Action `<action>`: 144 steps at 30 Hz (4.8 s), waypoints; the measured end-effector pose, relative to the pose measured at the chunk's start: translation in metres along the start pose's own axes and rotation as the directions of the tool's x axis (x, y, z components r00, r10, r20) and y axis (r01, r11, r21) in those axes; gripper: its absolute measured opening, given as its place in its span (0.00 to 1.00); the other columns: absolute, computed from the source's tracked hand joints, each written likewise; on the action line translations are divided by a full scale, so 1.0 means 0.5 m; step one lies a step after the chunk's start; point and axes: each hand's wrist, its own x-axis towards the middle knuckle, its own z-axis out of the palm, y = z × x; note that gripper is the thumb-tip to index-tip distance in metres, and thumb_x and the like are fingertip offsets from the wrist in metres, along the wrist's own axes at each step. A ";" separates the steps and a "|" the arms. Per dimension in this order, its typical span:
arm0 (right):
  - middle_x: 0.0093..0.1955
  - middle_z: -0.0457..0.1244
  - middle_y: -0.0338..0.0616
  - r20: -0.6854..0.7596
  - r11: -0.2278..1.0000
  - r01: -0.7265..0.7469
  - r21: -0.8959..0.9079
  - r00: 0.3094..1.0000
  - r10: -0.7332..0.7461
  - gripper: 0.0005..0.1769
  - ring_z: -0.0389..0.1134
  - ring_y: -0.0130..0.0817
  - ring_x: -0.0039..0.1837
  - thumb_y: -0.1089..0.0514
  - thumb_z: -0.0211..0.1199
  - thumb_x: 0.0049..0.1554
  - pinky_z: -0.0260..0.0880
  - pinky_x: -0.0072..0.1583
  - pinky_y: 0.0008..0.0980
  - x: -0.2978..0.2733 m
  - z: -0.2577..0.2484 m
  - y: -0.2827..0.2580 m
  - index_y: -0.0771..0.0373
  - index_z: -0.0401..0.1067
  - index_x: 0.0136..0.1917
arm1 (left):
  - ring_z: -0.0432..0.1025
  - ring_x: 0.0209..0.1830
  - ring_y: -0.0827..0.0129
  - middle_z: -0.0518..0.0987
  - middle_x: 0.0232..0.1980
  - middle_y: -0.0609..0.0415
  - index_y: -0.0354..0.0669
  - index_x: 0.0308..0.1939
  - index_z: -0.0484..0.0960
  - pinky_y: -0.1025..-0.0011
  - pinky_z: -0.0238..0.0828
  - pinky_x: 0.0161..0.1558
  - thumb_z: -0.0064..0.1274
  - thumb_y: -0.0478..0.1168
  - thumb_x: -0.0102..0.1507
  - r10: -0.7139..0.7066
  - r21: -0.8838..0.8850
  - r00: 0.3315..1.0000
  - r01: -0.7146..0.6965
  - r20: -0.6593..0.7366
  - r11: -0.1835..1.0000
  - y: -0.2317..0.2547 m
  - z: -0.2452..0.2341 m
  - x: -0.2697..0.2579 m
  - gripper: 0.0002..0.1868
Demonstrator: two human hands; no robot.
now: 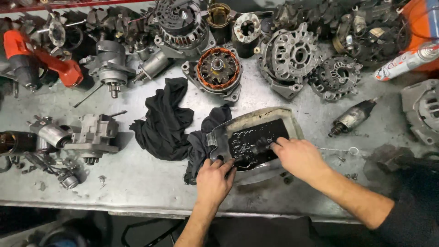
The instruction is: The person cleans a small mechanical part by dipping it into a container of dark liquid and scrubbing it with a wire brush. They then wipe the part with a black cloth. The person also pours a clear liquid from a white bottle into the container.
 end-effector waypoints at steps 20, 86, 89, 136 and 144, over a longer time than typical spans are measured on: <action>0.44 0.66 0.42 0.066 0.981 -0.154 0.118 0.987 0.147 0.07 0.72 0.45 0.46 0.60 0.57 0.50 0.74 0.48 0.47 -0.007 0.062 -0.033 0.58 0.76 0.40 | 0.72 0.36 0.56 0.81 0.34 0.53 0.50 0.46 0.89 0.61 0.71 0.36 0.62 0.46 0.60 0.018 -0.002 1.000 -0.018 0.019 1.000 0.009 -0.007 0.007 0.13; 0.45 0.67 0.40 0.000 0.982 -0.181 0.049 0.984 0.181 0.14 0.72 0.44 0.50 0.59 0.57 0.53 0.73 0.50 0.46 -0.009 0.052 0.083 0.53 0.78 0.51 | 0.69 0.62 0.61 0.76 0.61 0.55 0.53 0.55 0.82 0.59 0.65 0.60 0.54 0.41 0.60 0.623 0.216 0.779 -0.599 -0.062 0.771 0.010 -0.045 0.029 0.19; 0.44 0.67 0.41 0.029 0.985 -0.173 0.024 0.985 0.172 0.12 0.73 0.45 0.49 0.59 0.57 0.51 0.74 0.50 0.46 -0.011 0.054 0.085 0.54 0.78 0.47 | 0.61 0.70 0.55 0.68 0.71 0.50 0.57 0.66 0.76 0.56 0.60 0.64 0.59 0.41 0.61 0.471 0.270 0.858 -0.414 -0.203 0.870 0.007 -0.029 0.021 0.28; 0.44 0.66 0.40 -0.078 0.988 -0.080 0.129 0.993 0.090 0.19 0.72 0.44 0.47 0.60 0.55 0.52 0.74 0.47 0.46 0.004 0.064 0.023 0.52 0.78 0.55 | 0.82 0.48 0.55 0.86 0.46 0.46 0.41 0.48 0.84 0.67 0.78 0.47 0.58 0.26 0.56 -0.176 -0.474 0.984 0.140 -0.031 0.869 -0.048 -0.011 -0.013 0.17; 0.45 0.66 0.39 0.047 0.984 -0.173 0.032 0.984 0.171 0.14 0.73 0.43 0.46 0.58 0.54 0.56 0.74 0.47 0.46 -0.004 0.038 0.051 0.50 0.78 0.52 | 0.81 0.51 0.55 0.85 0.51 0.46 0.40 0.49 0.83 0.67 0.78 0.50 0.56 0.25 0.55 -0.102 -0.475 0.993 0.063 -0.058 0.878 -0.052 0.007 -0.019 0.18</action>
